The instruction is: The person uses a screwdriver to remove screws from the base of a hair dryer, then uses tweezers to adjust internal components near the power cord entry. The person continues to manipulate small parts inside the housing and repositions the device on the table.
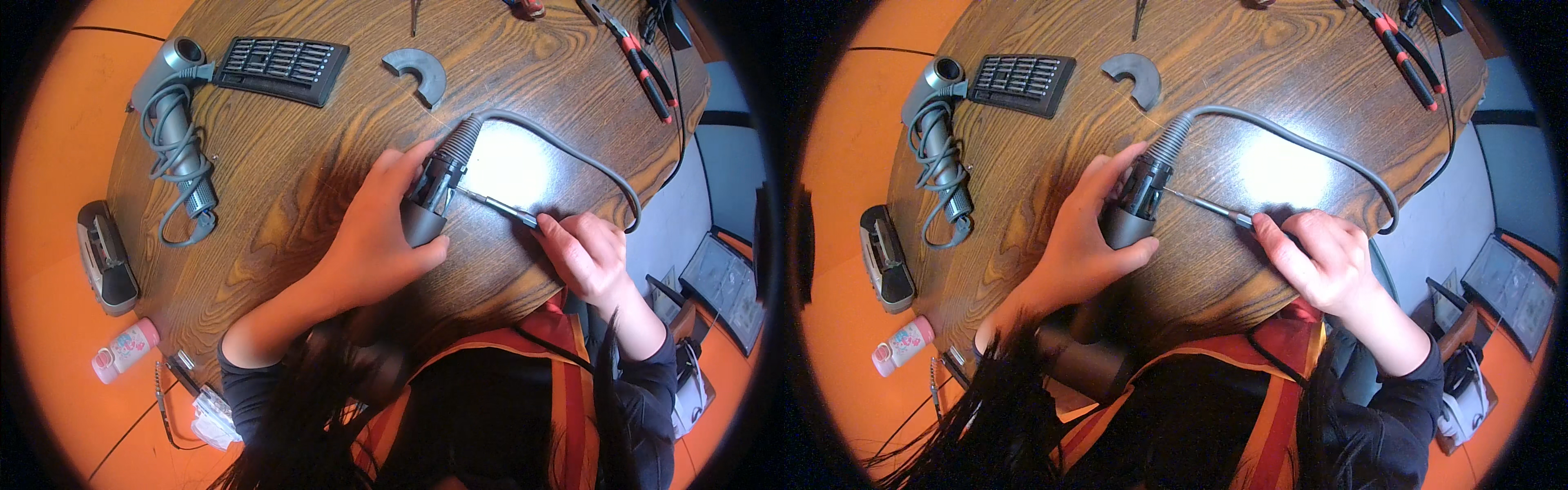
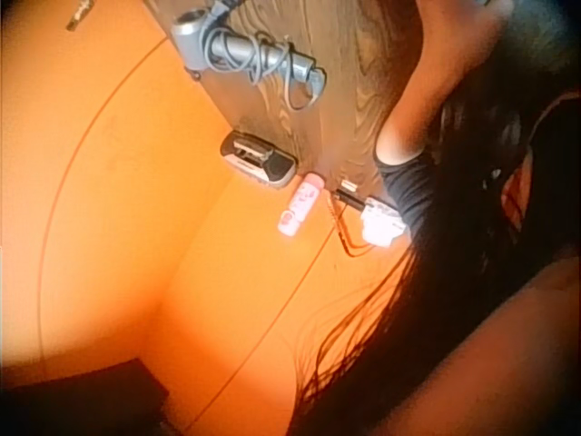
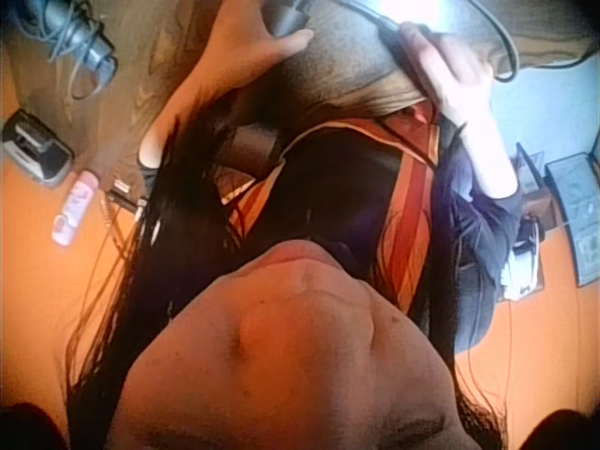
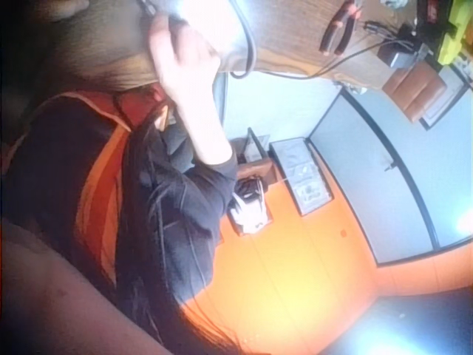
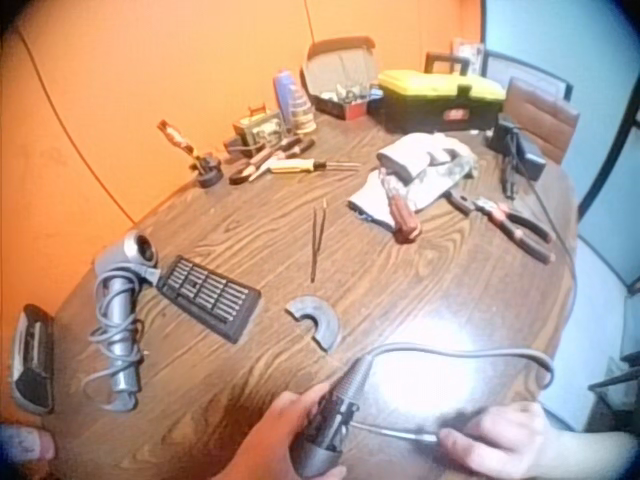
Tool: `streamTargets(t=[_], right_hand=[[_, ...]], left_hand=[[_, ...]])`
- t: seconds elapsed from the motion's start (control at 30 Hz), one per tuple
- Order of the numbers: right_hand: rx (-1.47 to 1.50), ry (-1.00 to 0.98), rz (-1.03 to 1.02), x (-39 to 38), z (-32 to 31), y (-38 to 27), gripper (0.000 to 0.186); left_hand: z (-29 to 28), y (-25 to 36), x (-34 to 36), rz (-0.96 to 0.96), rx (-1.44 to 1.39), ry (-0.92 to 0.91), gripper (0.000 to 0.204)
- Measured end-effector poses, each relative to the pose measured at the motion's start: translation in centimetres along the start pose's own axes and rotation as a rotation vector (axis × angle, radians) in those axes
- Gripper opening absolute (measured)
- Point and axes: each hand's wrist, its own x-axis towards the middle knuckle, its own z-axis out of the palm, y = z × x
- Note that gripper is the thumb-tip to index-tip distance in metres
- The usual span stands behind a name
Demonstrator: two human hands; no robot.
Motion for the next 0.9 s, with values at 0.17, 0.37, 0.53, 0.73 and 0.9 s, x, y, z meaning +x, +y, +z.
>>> streamTargets(t=[0.17,0.37,0.53,0.73,0.9], right_hand=[[-0.050,0.118,-0.016,0.3,0.9,-0.4,0.022],[0.352,0.042,0.326,1.6,1.0,-0.9,0.018],[1.814,-0.166,1.292,3.3,0.2,0.3,0.004],[0.702,-0.151,0.588,2.9,-0.2,0.3,0.023],[0.006,0.027,-0.144,2.7,0.5,0.7,0.027]], left_hand=[[-0.5,-0.1,0.1,0.059,-0.025,0.003,0.073],[-0.9,-0.1,0.4,-0.198,-0.563,-0.122,0.065],[-1.4,0.1,0.8,-0.300,-0.597,-0.130,0.056],[-1.5,0.2,1.1,-0.340,-0.711,-0.165,0.043],[-1.5,0.2,1.1,-0.349,-0.737,-0.176,0.043]])
